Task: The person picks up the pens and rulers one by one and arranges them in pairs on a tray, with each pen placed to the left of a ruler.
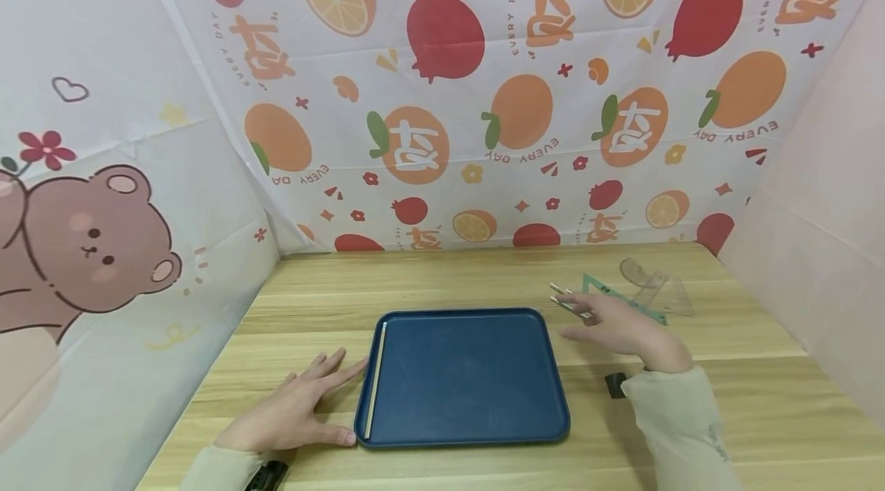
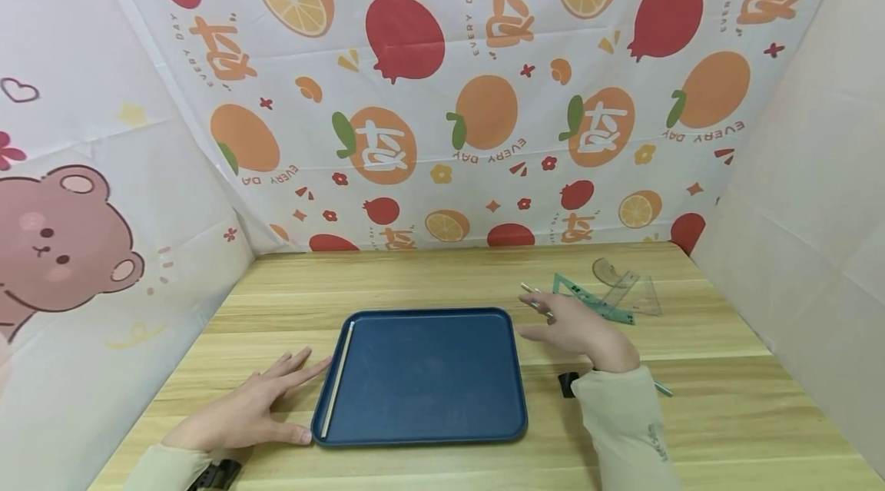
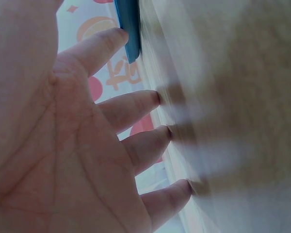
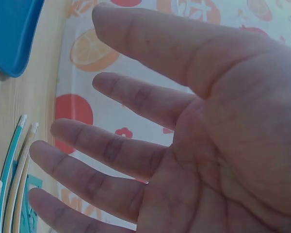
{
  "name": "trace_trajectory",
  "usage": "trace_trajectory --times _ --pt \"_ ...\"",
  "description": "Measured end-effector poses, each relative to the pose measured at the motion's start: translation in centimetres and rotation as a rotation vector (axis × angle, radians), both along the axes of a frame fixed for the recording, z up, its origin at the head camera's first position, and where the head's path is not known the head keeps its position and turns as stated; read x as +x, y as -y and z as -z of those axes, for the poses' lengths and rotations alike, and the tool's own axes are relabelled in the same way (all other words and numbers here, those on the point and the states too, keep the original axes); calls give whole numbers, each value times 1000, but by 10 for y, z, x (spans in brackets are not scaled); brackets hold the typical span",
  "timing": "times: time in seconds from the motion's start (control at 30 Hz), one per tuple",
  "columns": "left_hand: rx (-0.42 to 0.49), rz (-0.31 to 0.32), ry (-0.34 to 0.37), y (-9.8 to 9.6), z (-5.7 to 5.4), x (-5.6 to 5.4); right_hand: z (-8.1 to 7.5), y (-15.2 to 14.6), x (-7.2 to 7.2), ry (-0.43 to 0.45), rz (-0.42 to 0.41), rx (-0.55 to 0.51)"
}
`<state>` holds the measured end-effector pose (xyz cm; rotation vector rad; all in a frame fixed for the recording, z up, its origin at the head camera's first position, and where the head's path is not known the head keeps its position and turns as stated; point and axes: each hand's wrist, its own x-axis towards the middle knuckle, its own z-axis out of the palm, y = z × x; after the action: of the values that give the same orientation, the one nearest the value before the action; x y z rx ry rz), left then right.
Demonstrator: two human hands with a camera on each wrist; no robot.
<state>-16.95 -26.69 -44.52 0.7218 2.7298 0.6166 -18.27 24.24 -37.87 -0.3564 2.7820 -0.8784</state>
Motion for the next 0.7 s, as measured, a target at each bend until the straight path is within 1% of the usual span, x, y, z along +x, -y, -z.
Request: trace_trajectory --times 0.3,0.6,0.7 --pt "0 5 -2 1 -1 -1 3 -12 -2 8 21 -20" --pt "0 2 19 1 -1 -2 7 -30 -5 -8 2 -32" --pt "-5 4 7 1 -2 -2 8 -34 -5 -11 17 -24"
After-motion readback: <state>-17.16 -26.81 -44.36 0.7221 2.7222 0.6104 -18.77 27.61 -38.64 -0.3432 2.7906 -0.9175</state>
